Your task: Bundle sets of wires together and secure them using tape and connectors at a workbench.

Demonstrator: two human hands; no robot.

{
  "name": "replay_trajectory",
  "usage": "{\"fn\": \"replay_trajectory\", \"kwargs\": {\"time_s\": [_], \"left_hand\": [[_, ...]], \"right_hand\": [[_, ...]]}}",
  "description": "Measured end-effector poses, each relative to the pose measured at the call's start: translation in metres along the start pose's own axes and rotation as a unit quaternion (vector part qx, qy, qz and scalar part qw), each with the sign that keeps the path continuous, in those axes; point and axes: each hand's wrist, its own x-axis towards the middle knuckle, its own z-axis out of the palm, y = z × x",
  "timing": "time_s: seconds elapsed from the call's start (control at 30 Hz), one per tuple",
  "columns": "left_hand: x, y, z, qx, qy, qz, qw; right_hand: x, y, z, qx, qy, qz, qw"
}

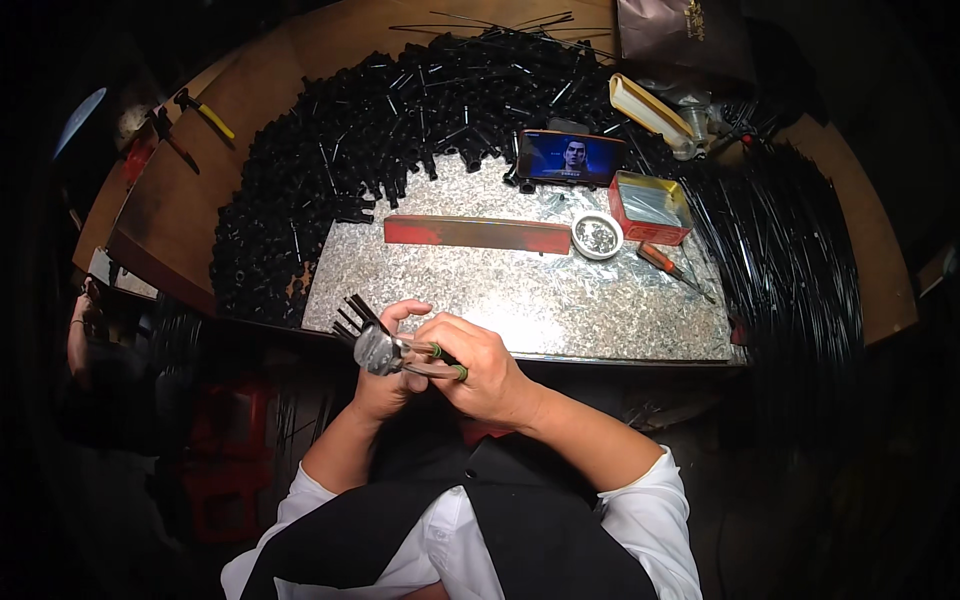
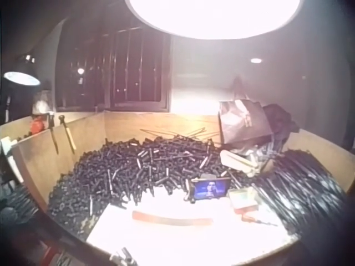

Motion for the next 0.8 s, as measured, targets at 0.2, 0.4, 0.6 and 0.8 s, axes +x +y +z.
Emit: {"fn": "replay_trajectory", "kwargs": {"time_s": [0.2,0.4,0.6,0.8], "left_hand": [[0.0,0.006,0.005,0.028,0.02,-0.011,0.999],[-0.002,0.002,-0.001,0.086,0.006,0.033,0.996],[-0.004,0.005,-0.005,0.059,-0.015,0.037,0.997],[-0.008,0.012,-0.005,0.011,0.001,0.003,1.0]], "right_hand": [[-0.001,0.006,0.003,-0.031,0.008,-0.061,0.998],[0.004,0.0,0.003,-0.039,-0.003,-0.072,0.997],[0.005,-0.002,0.006,-0.048,-0.003,-0.077,0.996],[0.007,-0.005,0.01,-0.045,-0.006,-0.084,0.995]]}}
